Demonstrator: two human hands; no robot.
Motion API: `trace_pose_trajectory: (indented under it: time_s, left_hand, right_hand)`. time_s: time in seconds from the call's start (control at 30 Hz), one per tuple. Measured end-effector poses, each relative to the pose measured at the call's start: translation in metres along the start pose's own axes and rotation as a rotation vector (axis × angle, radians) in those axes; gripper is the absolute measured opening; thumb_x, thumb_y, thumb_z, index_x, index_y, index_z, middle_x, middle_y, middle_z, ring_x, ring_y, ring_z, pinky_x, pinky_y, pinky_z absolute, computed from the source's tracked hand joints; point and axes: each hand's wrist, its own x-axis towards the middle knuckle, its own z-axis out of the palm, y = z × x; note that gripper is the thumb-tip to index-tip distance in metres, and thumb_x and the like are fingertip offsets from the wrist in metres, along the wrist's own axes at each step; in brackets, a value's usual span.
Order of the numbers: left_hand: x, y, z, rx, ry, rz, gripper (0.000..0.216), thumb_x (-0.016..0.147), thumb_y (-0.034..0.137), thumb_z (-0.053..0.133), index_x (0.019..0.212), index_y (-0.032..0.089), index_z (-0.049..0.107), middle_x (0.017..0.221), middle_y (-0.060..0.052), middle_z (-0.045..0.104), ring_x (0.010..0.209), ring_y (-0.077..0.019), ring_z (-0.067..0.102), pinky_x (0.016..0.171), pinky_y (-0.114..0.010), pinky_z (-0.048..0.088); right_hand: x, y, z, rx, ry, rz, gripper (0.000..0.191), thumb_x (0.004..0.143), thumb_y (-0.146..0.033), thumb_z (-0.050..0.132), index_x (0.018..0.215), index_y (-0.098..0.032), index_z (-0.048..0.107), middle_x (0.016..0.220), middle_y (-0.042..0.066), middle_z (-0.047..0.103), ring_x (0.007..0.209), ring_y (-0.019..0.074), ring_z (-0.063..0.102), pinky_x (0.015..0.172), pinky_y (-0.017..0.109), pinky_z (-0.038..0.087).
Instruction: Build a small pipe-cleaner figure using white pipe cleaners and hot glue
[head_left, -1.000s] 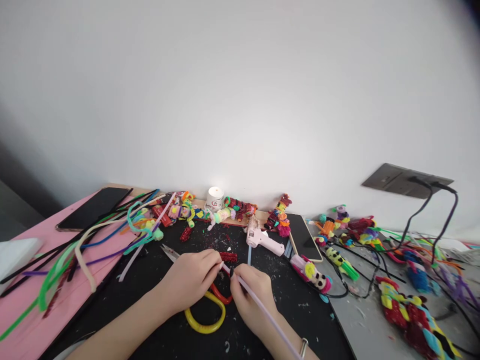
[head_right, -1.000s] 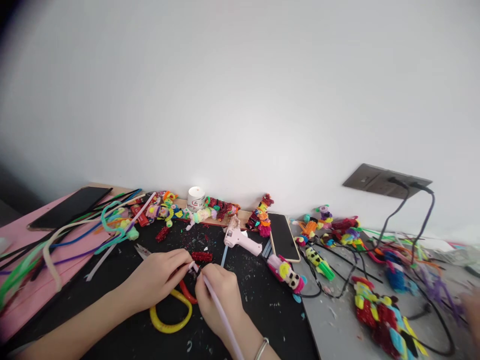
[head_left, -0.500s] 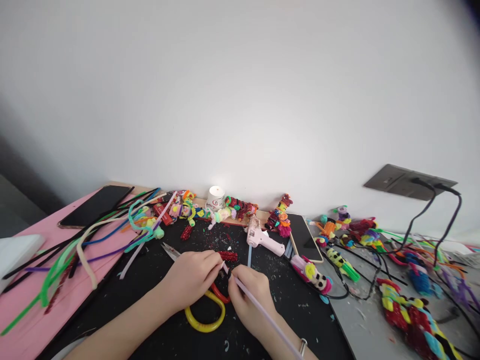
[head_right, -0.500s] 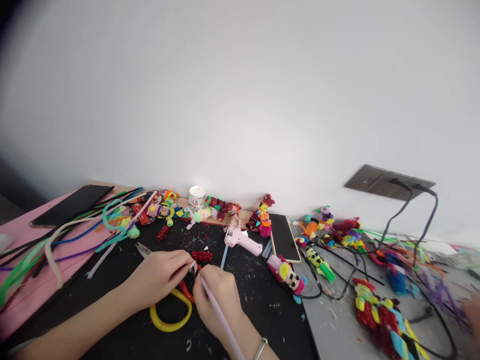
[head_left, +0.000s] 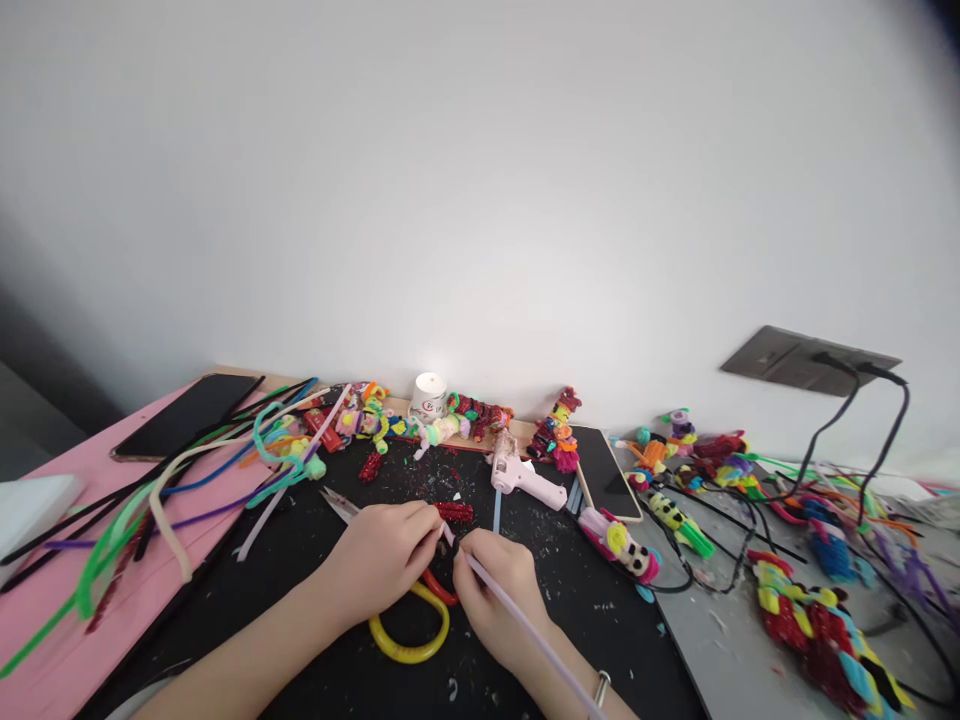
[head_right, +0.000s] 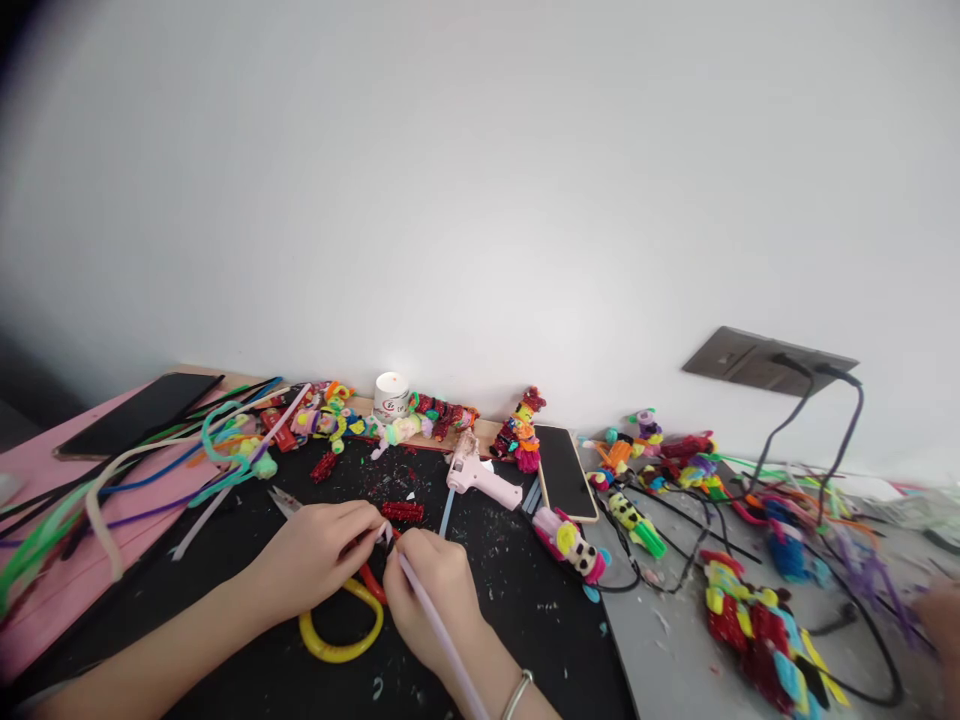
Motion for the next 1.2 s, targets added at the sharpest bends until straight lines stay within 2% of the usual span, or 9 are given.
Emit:
trace_pose_trajectory:
  time_s: [0.17,0.23,0.33,0.43,0.7,0.8,0.9,1.03,1.2]
  left_hand:
    - [0.003,0.000,-0.003,-0.195,0.047,-0.078,0.025,0.090,0.020,0.041,0.080,0.018,0.064,0.078,-0.005,0.068,0.073,-0.0174,0.063,0.066,-0.026,0.045]
    - [0.005,-0.001,-0.003,-0.424,0.059,-0.184,0.022,0.089,0.027,0.046,0.087,0.020,0.067,0.081,-0.004,0.070,0.072,-0.0164,0.063,0.066,-0.026,0.046]
    - [0.008,-0.002,0.001,-0.858,-0.005,-0.384,0.025,0.083,0.035,0.057,0.100,0.018,0.067,0.085,-0.004,0.072,0.053,-0.0118,0.057,0.053,-0.024,0.045]
    - [0.009,-0.002,0.006,-1.135,-0.037,-0.443,0.027,0.081,0.034,0.059,0.099,0.016,0.068,0.078,-0.004,0.070,0.049,-0.0100,0.053,0.049,-0.022,0.041]
    - [0.011,0.006,-0.003,-1.244,0.038,-0.506,0.023,0.078,0.037,0.063,0.075,0.015,0.070,0.053,0.001,0.062,0.045,-0.0097,0.048,0.049,-0.022,0.037]
    - [0.011,0.006,-0.007,-1.239,0.063,-0.519,0.027,0.078,0.038,0.064,0.066,0.015,0.066,0.045,0.004,0.053,0.043,-0.0087,0.045,0.049,-0.021,0.037]
    - [0.012,0.002,-0.007,-1.299,0.104,-0.565,0.030,0.077,0.040,0.066,0.061,0.014,0.062,0.047,0.004,0.054,0.043,-0.0074,0.044,0.049,-0.019,0.035]
    - [0.012,0.000,-0.004,-1.465,0.141,-0.596,0.028,0.077,0.038,0.068,0.064,0.014,0.063,0.053,0.003,0.057,0.048,-0.0062,0.046,0.051,-0.018,0.036]
    - [0.009,0.007,0.002,-1.643,0.042,-0.605,0.025,0.076,0.037,0.070,0.081,0.013,0.069,0.064,-0.001,0.060,0.060,-0.0091,0.053,0.058,-0.020,0.043]
  right_hand:
    - [0.004,0.000,-0.003,0.062,0.018,0.074,0.025,0.084,-0.015,0.043,0.059,-0.019,0.045,0.052,-0.004,0.044,0.047,0.0086,0.042,0.047,0.021,0.028]
    - [0.006,0.002,-0.005,0.150,0.062,0.182,0.026,0.085,-0.018,0.045,0.060,-0.018,0.049,0.051,-0.004,0.046,0.046,0.0090,0.044,0.046,0.020,0.030]
    - [0.007,0.006,-0.006,0.408,0.093,0.351,0.027,0.089,-0.028,0.045,0.066,-0.017,0.056,0.050,-0.003,0.052,0.040,0.0089,0.044,0.041,0.020,0.032]
    - [0.006,0.008,-0.004,0.618,0.073,0.409,0.029,0.091,-0.035,0.046,0.073,-0.016,0.059,0.052,-0.002,0.055,0.035,0.0080,0.042,0.036,0.019,0.032]
    - [0.005,-0.002,-0.006,0.494,-0.011,0.226,0.036,0.092,-0.031,0.046,0.061,-0.017,0.059,0.049,-0.003,0.052,0.042,0.0082,0.046,0.047,0.020,0.036]
    - [0.003,0.002,-0.008,0.537,0.017,0.241,0.033,0.091,-0.035,0.046,0.066,-0.017,0.058,0.051,-0.003,0.053,0.044,0.0090,0.046,0.046,0.021,0.035]
    - [0.001,0.006,-0.008,0.629,0.078,0.306,0.036,0.093,-0.040,0.043,0.066,-0.018,0.054,0.051,-0.003,0.050,0.043,0.0089,0.042,0.042,0.021,0.031]
    - [0.000,0.005,-0.006,0.685,0.085,0.324,0.038,0.094,-0.042,0.042,0.065,-0.018,0.051,0.050,-0.004,0.046,0.042,0.0087,0.040,0.042,0.021,0.031]
    - [0.001,0.000,-0.003,0.685,-0.027,0.330,0.038,0.096,-0.042,0.038,0.070,-0.018,0.053,0.053,-0.004,0.046,0.043,0.0083,0.040,0.043,0.020,0.031]
